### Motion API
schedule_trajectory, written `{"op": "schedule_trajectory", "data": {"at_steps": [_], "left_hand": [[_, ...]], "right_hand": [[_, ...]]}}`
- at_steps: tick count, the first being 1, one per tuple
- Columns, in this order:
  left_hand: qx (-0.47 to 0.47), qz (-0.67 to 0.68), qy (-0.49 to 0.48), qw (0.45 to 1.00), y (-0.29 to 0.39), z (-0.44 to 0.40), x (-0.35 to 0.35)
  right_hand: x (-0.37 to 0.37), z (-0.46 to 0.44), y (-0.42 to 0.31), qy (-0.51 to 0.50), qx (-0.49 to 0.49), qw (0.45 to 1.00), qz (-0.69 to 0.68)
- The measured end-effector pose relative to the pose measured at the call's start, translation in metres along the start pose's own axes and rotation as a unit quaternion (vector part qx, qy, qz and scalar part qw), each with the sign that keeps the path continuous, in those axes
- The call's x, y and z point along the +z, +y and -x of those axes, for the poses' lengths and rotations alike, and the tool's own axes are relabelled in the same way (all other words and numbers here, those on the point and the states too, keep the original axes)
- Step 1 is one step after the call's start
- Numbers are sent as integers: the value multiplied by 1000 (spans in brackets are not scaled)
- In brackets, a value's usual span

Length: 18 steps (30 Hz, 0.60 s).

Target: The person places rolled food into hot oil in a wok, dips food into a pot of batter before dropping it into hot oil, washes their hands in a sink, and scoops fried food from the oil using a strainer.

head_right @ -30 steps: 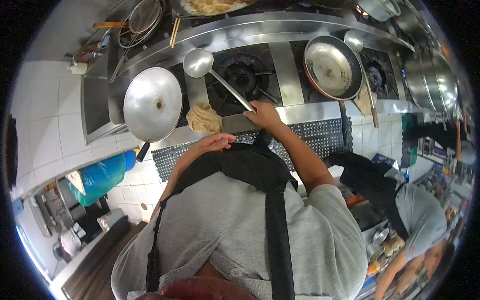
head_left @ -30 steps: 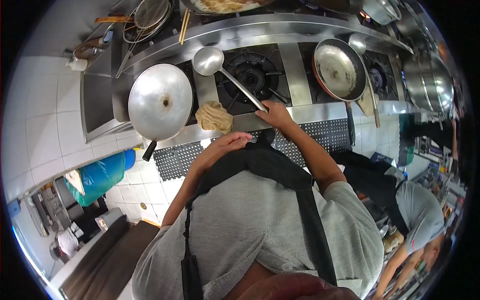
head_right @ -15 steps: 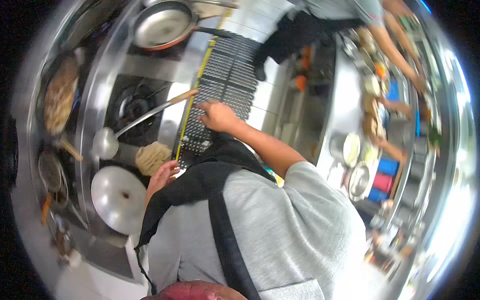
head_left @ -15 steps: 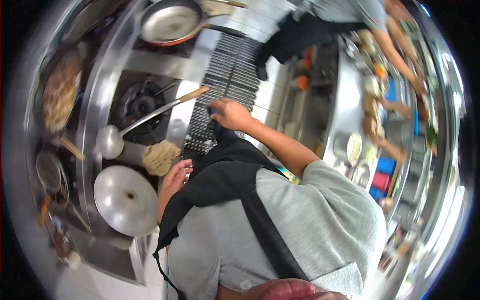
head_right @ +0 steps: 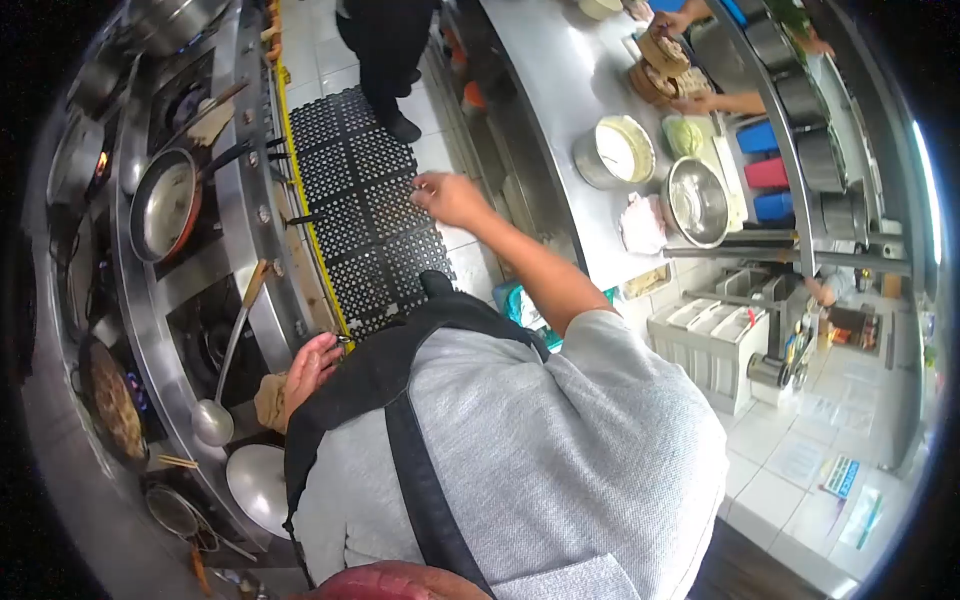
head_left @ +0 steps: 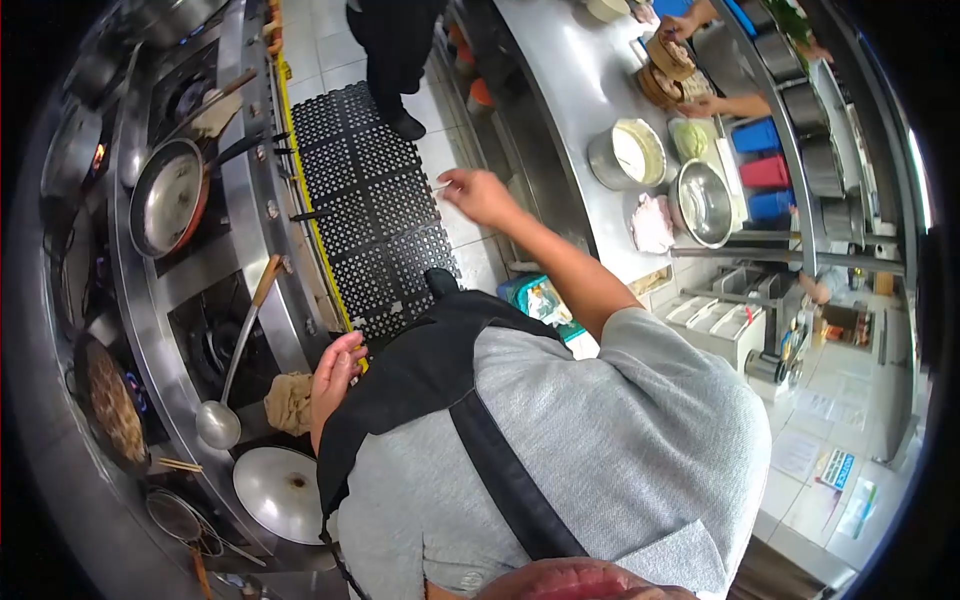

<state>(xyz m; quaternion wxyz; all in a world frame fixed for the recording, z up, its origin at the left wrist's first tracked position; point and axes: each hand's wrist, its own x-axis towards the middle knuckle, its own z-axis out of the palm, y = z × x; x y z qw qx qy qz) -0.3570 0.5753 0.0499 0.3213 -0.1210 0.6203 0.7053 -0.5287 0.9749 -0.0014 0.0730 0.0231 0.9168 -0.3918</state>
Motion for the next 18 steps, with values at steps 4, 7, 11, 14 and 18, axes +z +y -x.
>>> {"op": "schedule_trajectory", "data": {"at_steps": [4, 7, 11, 14, 18], "left_hand": [[2, -3, -52, 999, 9, -37, 35], [9, -35, -54, 998, 39, -52, 69], [12, -80, -72, 994, 65, -73, 104], [16, -98, -98, 990, 74, -81, 121], [24, -100, -100, 990, 77, -86, 132]], "right_hand": [[-60, 8, 98, 146, 180, 919, -317], [-113, 43, 148, 266, 301, 769, -497], [-166, 84, 222, 419, 307, 597, -611], [-192, 83, 254, 449, 309, 575, -610], [-205, 63, 277, 488, 320, 566, -582]]}}
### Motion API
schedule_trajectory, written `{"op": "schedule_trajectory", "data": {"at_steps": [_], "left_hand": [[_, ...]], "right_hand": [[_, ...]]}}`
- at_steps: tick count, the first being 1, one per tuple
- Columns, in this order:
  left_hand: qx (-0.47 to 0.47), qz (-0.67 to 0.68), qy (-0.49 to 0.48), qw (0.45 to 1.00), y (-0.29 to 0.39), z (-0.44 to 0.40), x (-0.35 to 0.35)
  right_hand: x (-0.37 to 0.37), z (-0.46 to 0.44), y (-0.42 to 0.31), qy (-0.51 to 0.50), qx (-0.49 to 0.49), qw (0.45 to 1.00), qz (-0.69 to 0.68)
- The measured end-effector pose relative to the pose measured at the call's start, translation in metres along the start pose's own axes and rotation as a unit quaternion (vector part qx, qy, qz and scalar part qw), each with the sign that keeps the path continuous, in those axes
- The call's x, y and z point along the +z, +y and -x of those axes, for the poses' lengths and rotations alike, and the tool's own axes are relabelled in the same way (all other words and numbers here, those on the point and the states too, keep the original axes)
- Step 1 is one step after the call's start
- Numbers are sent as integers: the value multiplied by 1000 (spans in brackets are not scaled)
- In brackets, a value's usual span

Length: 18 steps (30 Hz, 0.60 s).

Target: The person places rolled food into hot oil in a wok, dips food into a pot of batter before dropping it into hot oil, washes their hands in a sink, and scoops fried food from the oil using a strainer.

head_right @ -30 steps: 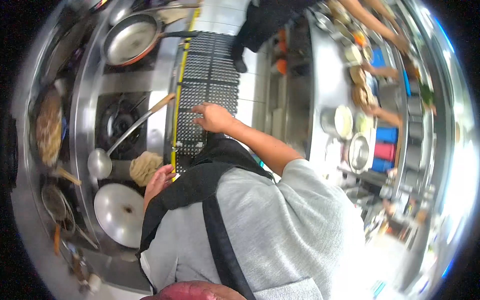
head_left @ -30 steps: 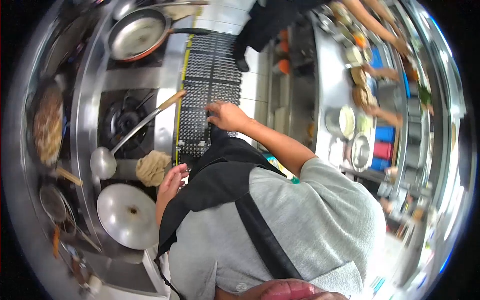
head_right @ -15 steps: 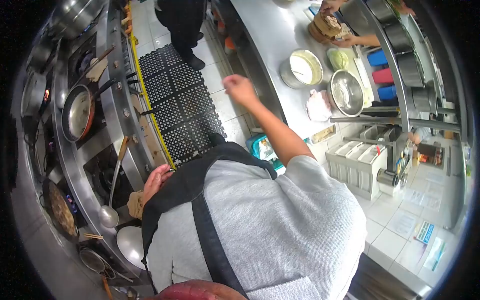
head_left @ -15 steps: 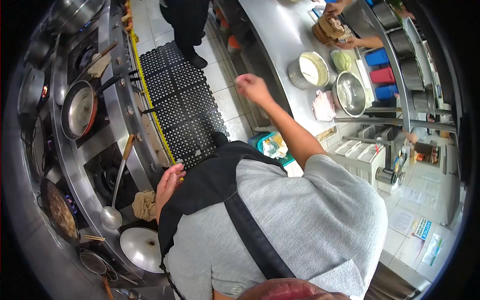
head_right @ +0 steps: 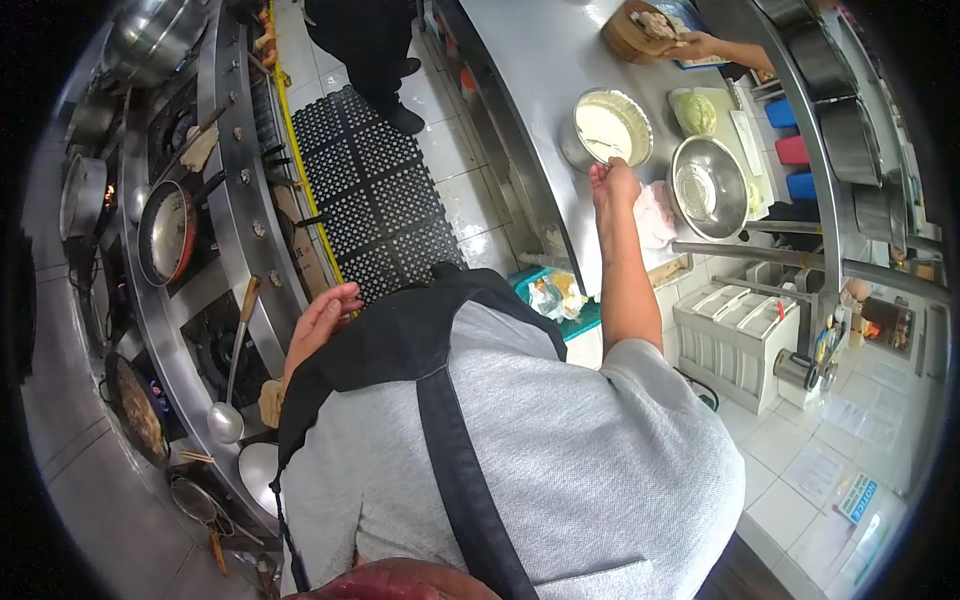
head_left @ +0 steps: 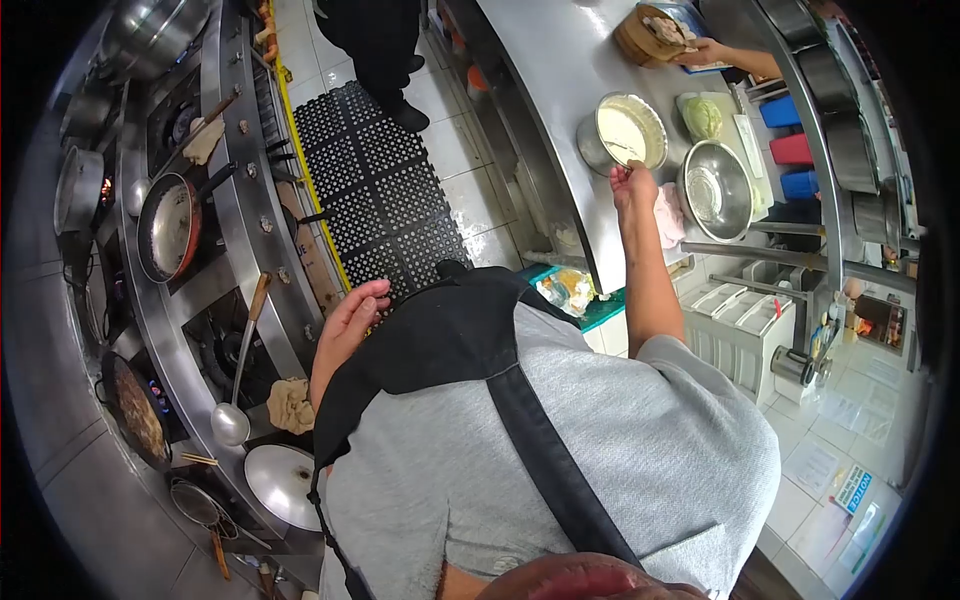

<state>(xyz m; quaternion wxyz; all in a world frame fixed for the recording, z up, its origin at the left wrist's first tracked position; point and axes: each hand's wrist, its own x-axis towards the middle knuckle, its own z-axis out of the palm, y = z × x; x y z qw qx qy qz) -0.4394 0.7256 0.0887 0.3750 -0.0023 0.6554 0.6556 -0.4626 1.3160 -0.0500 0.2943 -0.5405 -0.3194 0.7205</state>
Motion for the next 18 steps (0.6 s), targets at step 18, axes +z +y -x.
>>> {"op": "schedule_trajectory", "data": {"at_steps": [18], "left_hand": [[6, 77, 157, 985, -15, 60, 9]], "right_hand": [[156, 140, 94, -383, -45, 906, 171]]}}
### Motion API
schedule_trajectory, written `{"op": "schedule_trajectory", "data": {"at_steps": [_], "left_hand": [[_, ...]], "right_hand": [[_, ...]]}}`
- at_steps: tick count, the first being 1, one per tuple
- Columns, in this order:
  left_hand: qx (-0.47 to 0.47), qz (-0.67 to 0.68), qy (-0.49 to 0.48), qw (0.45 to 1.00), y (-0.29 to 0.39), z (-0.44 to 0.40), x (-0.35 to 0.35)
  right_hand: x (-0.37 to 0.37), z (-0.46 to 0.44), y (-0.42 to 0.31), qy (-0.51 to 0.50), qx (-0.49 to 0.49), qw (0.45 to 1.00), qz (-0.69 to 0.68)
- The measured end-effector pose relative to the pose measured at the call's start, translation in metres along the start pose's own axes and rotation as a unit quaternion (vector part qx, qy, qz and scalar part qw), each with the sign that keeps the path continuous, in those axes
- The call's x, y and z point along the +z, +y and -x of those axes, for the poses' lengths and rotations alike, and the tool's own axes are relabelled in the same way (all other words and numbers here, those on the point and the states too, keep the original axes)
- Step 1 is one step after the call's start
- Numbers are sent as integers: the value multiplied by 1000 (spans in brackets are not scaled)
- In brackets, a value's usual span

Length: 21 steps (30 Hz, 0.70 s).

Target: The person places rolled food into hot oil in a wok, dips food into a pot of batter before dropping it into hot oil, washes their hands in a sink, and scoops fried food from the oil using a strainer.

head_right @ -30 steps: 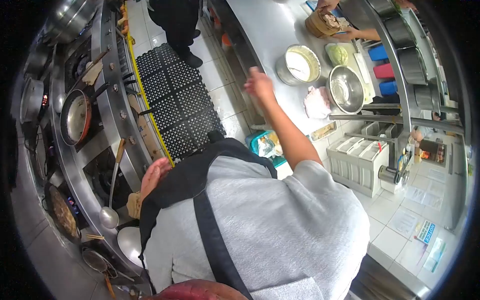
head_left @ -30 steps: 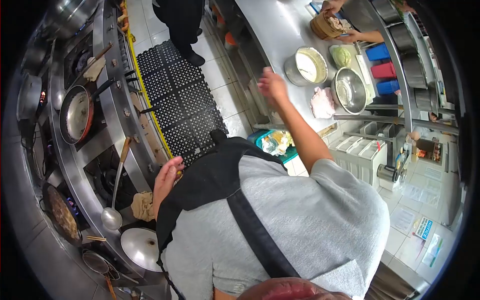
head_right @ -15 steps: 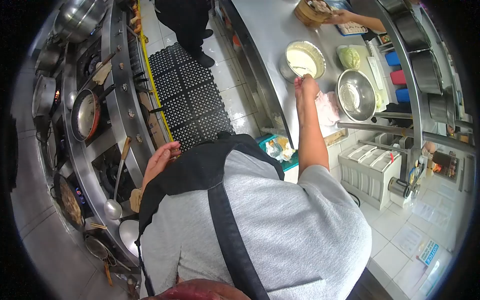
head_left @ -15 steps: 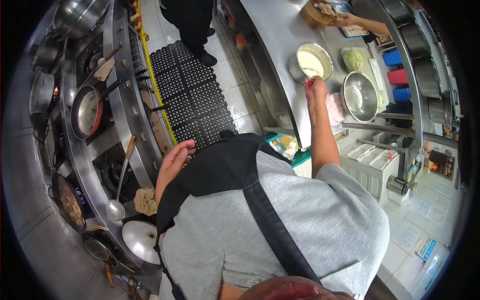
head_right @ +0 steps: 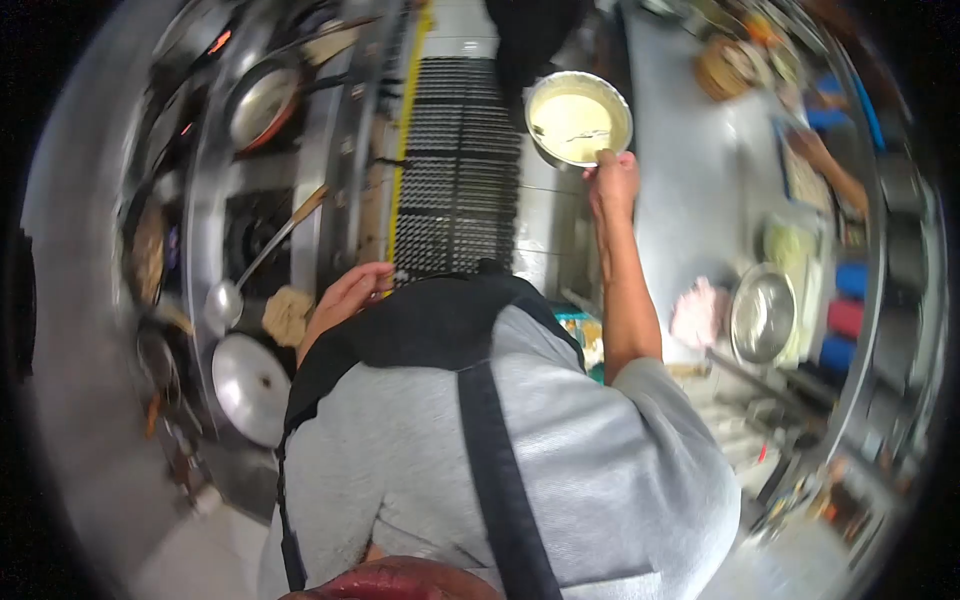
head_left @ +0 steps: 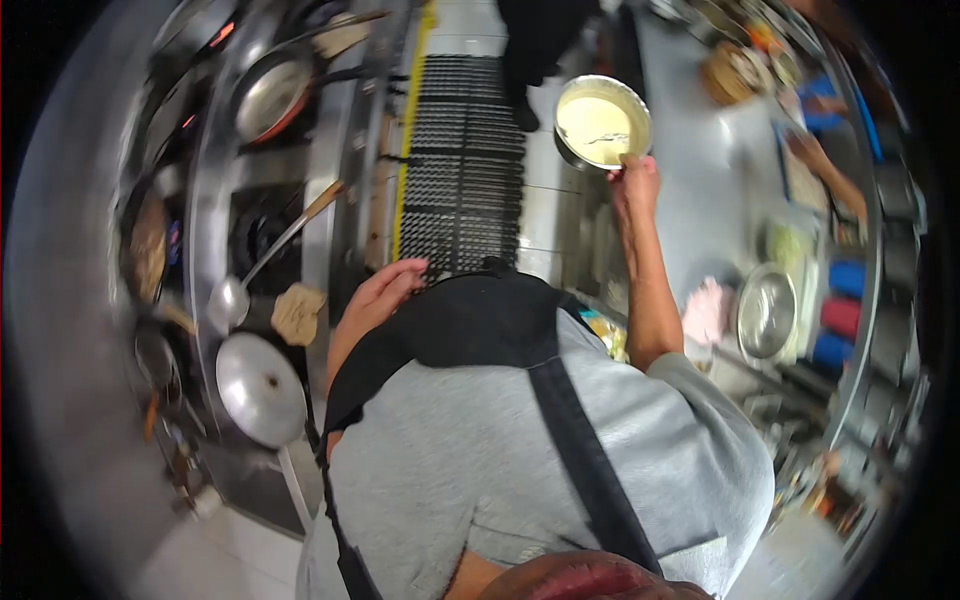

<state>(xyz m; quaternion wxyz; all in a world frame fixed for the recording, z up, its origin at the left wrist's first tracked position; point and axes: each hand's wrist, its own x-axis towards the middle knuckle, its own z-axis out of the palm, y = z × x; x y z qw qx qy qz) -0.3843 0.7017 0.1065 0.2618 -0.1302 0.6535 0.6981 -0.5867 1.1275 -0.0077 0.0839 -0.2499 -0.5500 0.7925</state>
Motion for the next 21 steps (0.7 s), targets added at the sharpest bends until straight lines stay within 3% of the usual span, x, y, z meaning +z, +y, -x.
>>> {"op": "schedule_trajectory", "data": {"at_steps": [5, 8, 13, 15, 16, 18, 21], "left_hand": [[50, -58, 66, 995, 4, 24, 6], [50, -32, 110, 992, -14, 35, 5], [87, 28, 175, 980, -35, 52, -2], [113, 75, 300, 944, -37, 57, -8], [117, 77, 308, 941, -40, 58, -17], [78, 172, 428, 884, -48, 61, -39], [111, 244, 464, 844, -48, 68, -79]], "right_hand": [[91, 12, 21, -129, 70, 988, 40], [147, 41, 27, -203, 127, 971, 3], [224, 96, 57, -358, 187, 913, 58], [253, 124, 65, -405, 217, 885, 72], [266, 138, 72, -428, 226, 871, 83], [296, 176, 69, -462, 242, 846, 113], [336, 214, 80, -540, 248, 799, 94]]}}
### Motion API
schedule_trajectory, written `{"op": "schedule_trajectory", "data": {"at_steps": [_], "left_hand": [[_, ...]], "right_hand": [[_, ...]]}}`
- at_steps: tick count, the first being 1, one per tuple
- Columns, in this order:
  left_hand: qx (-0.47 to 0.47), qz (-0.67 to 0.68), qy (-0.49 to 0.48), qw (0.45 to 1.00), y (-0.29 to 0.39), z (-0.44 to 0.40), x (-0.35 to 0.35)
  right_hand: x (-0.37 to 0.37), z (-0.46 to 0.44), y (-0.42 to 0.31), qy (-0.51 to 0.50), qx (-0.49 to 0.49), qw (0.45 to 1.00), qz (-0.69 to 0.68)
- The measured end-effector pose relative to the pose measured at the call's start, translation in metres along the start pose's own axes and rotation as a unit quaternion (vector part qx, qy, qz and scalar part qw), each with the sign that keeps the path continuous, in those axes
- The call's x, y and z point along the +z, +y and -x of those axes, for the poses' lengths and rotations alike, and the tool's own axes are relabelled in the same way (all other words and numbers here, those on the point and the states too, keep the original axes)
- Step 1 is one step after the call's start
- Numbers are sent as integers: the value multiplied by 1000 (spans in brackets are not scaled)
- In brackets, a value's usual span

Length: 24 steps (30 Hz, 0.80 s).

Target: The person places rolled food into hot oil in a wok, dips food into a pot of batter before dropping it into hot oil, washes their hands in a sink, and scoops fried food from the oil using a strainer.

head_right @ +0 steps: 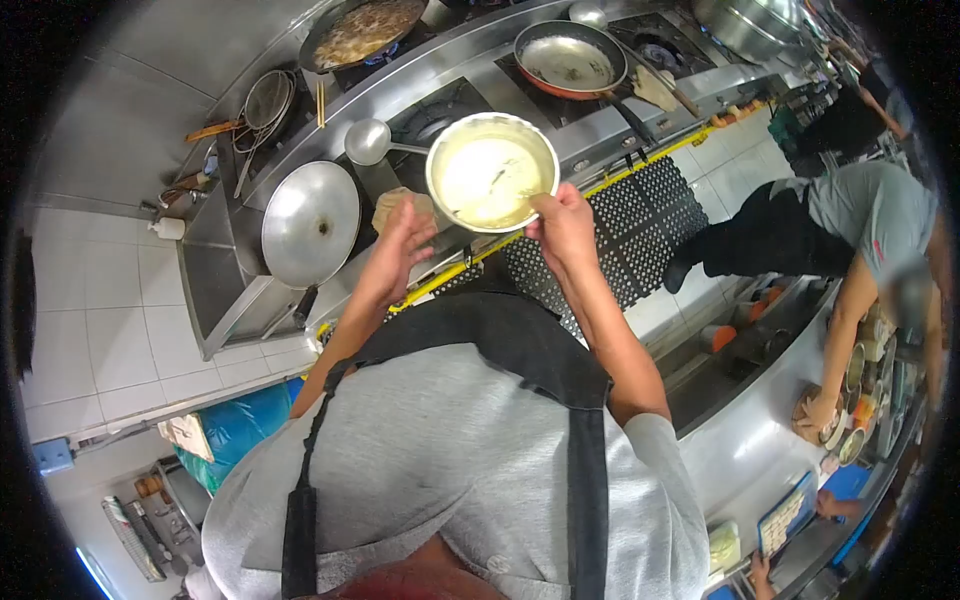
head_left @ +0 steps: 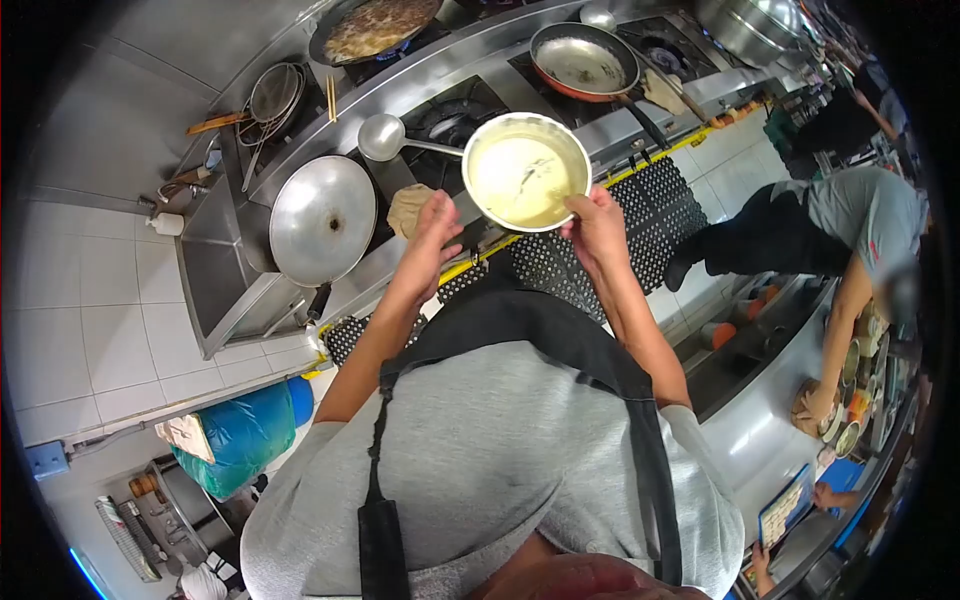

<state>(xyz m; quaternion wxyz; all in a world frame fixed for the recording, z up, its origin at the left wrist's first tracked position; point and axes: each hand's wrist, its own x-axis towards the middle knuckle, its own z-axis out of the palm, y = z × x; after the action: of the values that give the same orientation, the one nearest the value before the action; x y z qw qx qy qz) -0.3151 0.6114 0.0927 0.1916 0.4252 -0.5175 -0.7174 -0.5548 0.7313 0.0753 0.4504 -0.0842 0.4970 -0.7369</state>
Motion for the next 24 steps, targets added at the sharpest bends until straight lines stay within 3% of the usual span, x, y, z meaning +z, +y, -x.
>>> {"op": "schedule_trajectory", "data": {"at_steps": [3, 5, 11, 15, 18, 21, 24], "left_hand": [[12, 76, 23, 997, 14, -31, -22], [36, 196, -64, 978, 30, -51, -31], [89, 300, -55, 948, 28, -106, -56], [57, 281, -2, 958, 42, -136, -75], [21, 227, 12, 974, 60, -152, -97], [52, 216, 46, 974, 59, -165, -118], [-1, 254, 54, 966, 43, -173, -144]], "right_hand": [[44, -18, -7, -37, 10, 999, 38], [73, -26, -19, -82, -17, 994, 65], [129, -69, -32, -91, -47, 980, 173], [140, -103, -7, -78, 9, 991, 109], [137, -129, 22, -76, 128, 987, 66], [149, -140, 31, -89, 201, 967, 129], [165, -136, 36, -98, 226, 952, 180]]}}
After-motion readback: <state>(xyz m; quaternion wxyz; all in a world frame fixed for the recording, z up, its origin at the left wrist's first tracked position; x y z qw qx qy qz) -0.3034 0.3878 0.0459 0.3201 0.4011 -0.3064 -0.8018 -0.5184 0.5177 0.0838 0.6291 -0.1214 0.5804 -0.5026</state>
